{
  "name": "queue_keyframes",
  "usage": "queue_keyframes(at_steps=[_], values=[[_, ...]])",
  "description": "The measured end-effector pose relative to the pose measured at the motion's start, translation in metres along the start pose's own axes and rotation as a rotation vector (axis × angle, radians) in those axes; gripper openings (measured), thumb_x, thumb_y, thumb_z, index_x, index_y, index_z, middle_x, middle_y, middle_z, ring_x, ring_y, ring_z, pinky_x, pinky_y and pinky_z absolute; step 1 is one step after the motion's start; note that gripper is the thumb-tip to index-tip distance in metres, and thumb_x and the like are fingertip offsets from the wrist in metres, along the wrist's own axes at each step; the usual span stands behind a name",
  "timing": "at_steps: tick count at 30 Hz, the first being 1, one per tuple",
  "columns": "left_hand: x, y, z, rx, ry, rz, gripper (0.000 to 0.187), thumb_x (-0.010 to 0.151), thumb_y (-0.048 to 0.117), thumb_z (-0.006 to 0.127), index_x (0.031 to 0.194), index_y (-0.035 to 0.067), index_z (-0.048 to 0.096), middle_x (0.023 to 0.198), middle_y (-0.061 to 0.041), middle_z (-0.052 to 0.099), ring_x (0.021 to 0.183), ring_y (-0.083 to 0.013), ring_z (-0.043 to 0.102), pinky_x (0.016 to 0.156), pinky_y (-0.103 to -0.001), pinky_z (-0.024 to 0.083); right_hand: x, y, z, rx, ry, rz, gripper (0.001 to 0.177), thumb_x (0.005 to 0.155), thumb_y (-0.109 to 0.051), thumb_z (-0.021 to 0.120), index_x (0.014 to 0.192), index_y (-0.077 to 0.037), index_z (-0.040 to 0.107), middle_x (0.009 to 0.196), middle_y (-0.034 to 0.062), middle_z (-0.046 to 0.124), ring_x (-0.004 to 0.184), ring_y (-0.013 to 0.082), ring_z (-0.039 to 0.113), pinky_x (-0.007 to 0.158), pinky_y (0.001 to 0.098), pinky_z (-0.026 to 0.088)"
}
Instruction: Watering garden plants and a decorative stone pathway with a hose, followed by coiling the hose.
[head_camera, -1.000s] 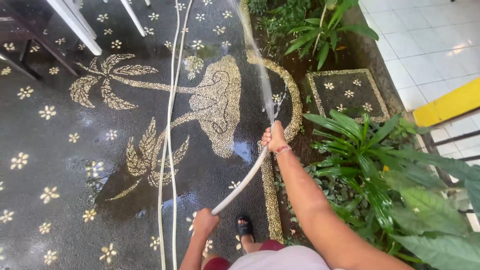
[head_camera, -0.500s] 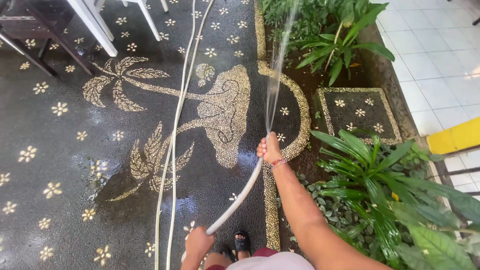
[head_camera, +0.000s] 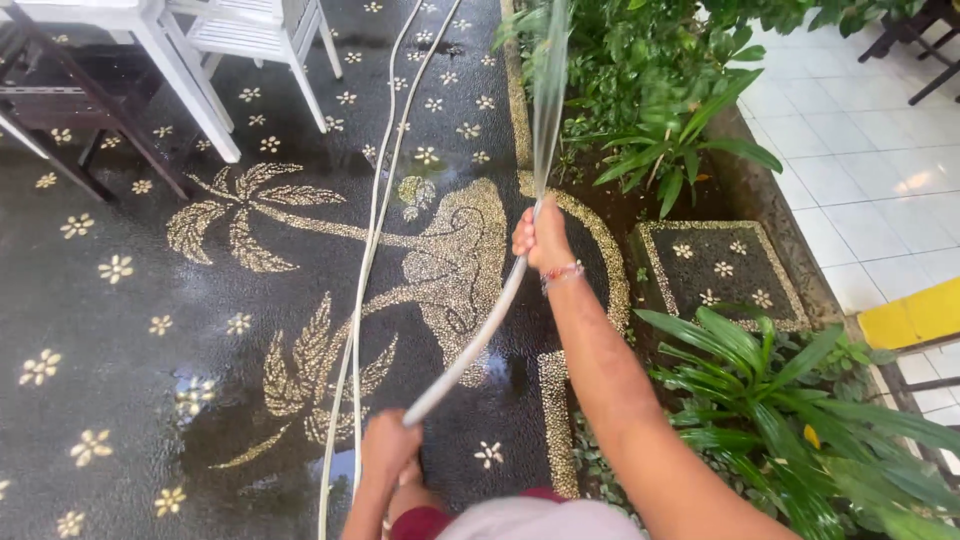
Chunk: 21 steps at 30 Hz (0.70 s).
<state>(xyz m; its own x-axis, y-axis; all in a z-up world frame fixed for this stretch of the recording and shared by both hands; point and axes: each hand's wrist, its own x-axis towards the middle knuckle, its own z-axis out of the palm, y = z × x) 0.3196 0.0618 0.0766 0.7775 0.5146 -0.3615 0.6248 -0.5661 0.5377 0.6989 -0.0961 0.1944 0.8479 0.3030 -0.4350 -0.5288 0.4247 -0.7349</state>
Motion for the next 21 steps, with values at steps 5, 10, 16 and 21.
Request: queue_keyframes(at_steps=[5, 10, 16, 21], values=[[0.095, 0.025, -0.127, 0.046, 0.175, 0.07, 0.035, 0.077, 0.035, 0.06, 0.089, 0.009, 0.079, 0.084, -0.018, 0.076, 0.076, -0.0402, 0.07, 0.071, -0.046, 0.056, 0.039, -0.048, 0.091, -0.021, -0.01, -0.131, 0.06, 0.106, -0.054, 0.021, 0.06, -0.021, 0.039, 0.045, -0.0084, 0.029, 0.031, 0.0075, 0.025, 0.03, 0.0265, 0.023], [0.163, 0.055, -0.229, 0.028, 0.19, 0.171, 0.034, 0.082, 0.034, 0.064, 0.094, 0.008, 0.081, 0.087, -0.025, 0.076, 0.097, -0.0473, 0.072, 0.087, -0.058, 0.056, 0.061, -0.103, 0.192, -0.246, -0.018, -0.319, 0.048, 0.102, -0.051, 0.025, 0.068, -0.022, 0.041, 0.048, -0.0108, 0.034, 0.031, 0.0078, 0.035, 0.03, 0.0241, 0.032], [0.194, 0.041, -0.181, -0.149, 0.052, 0.201, 0.036, 0.082, 0.034, 0.065, 0.099, 0.006, 0.081, 0.091, -0.027, 0.076, 0.101, -0.0497, 0.071, 0.087, -0.059, 0.055, 0.07, -0.11, 0.237, -0.329, -0.016, -0.293, 0.047, 0.104, -0.05, 0.021, 0.072, -0.024, 0.043, 0.05, -0.014, 0.034, 0.032, 0.0046, 0.036, 0.031, 0.0213, 0.034], [0.188, 0.014, -0.131, -0.155, -0.006, 0.251, 0.021, 0.085, 0.025, 0.066, 0.087, 0.009, 0.08, 0.065, -0.009, 0.073, 0.05, -0.0193, 0.064, 0.05, -0.031, 0.051, 0.066, -0.075, 0.215, -0.178, 0.083, -0.236, 0.055, 0.111, -0.046, 0.021, 0.067, -0.019, 0.039, 0.047, -0.009, 0.031, 0.032, 0.0049, 0.028, 0.029, 0.023, 0.028]])
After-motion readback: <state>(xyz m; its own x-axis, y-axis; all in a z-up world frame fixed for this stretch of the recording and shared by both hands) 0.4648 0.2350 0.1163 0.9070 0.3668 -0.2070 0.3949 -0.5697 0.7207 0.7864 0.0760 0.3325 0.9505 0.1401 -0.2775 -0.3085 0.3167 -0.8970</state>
